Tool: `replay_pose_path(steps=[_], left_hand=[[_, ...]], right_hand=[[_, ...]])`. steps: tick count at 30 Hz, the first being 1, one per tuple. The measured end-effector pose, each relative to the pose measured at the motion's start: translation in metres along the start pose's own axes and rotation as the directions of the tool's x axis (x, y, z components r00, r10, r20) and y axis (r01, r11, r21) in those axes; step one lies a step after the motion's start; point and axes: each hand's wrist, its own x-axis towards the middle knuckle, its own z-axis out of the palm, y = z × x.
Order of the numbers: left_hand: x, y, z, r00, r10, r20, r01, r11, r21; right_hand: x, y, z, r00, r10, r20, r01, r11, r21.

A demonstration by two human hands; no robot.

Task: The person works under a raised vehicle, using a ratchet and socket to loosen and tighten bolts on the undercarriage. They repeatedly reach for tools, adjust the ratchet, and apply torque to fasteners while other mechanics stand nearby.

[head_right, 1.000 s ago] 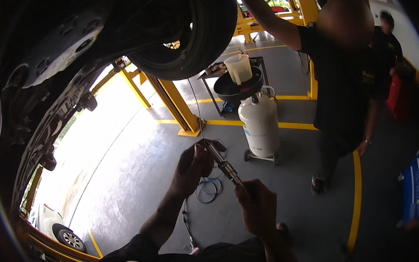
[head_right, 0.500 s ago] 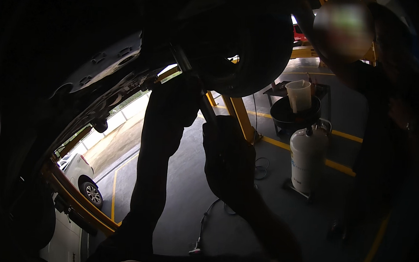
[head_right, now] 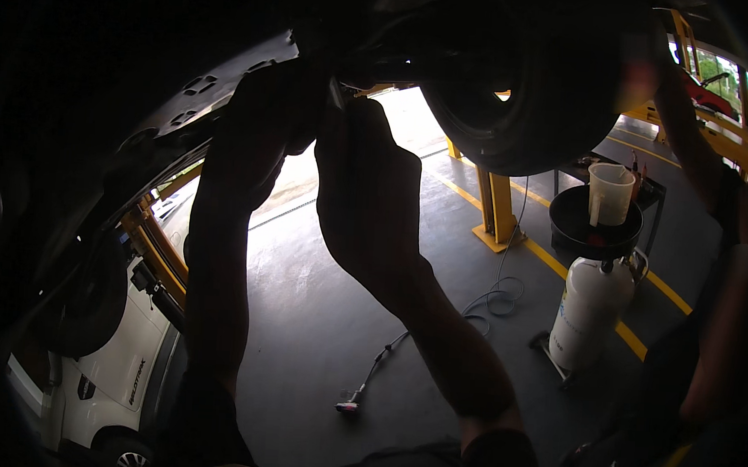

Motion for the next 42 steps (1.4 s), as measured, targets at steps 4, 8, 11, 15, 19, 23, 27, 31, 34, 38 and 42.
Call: replay_pose_path(steps=[4, 8, 11, 15, 19, 23, 27, 31, 34, 38, 42], left_hand=[[0.006, -0.005, -0.011, 0.999, 0.028, 0.037, -0.029, 0.999, 0.036], [0.013, 0.000, -0.007, 1.000, 0.000, 0.019, 0.000, 1.000, -0.027], [0.018, -0.008, -0.017, 0.988, -0.039, 0.147, 0.068, 0.977, -0.200], [0.017, -0.005, -0.004, 0.998, -0.029, 0.050, 0.039, 0.979, -0.202], [0.014, 0.006, 0.007, 0.994, -0.048, -0.094, 0.042, 0.997, -0.058], [0.011, 0.014, 0.006, 0.994, -0.075, -0.078, 0.073, 0.997, -0.035], [0.004, -0.013, -0.006, 0.980, 0.192, 0.050, -0.197, 0.967, 0.162], [0.002, -0.003, -0.006, 0.901, 0.417, 0.124, -0.427, 0.796, 0.429], [0.000, 0.013, -0.005, 0.992, 0.115, 0.050, -0.124, 0.958, 0.260], [0.007, 0.011, 0.003, 0.968, 0.250, -0.010, -0.221, 0.876, 0.429], [0.006, 0.009, 0.001, 0.976, 0.213, -0.034, -0.209, 0.974, 0.087]], right_hand=[[0.011, -0.005, 0.005, 0.997, 0.073, 0.018, -0.075, 0.989, 0.127], [0.011, 0.016, 0.012, 0.985, 0.100, 0.143, -0.169, 0.736, 0.655], [0.000, 0.040, 0.006, 0.864, 0.100, 0.493, -0.492, -0.034, 0.870], [0.005, 0.032, -0.005, 0.827, 0.298, 0.477, -0.542, 0.194, 0.818], [0.002, -0.007, 0.004, 0.945, 0.321, -0.053, -0.317, 0.945, 0.075], [0.000, -0.001, 0.000, 0.879, 0.407, 0.247, -0.457, 0.574, 0.680], [0.015, 0.003, -0.027, 0.614, 0.279, 0.739, -0.613, -0.421, 0.669], [0.013, -0.019, -0.017, 0.866, 0.483, 0.130, -0.469, 0.694, 0.546], [-0.001, -0.020, -0.009, 0.955, 0.297, -0.002, -0.293, 0.942, 0.164], [0.006, 0.004, -0.015, 0.868, 0.344, 0.358, -0.464, 0.307, 0.831], [0.013, -0.013, -0.027, 0.826, 0.483, 0.290, -0.563, 0.735, 0.379]])
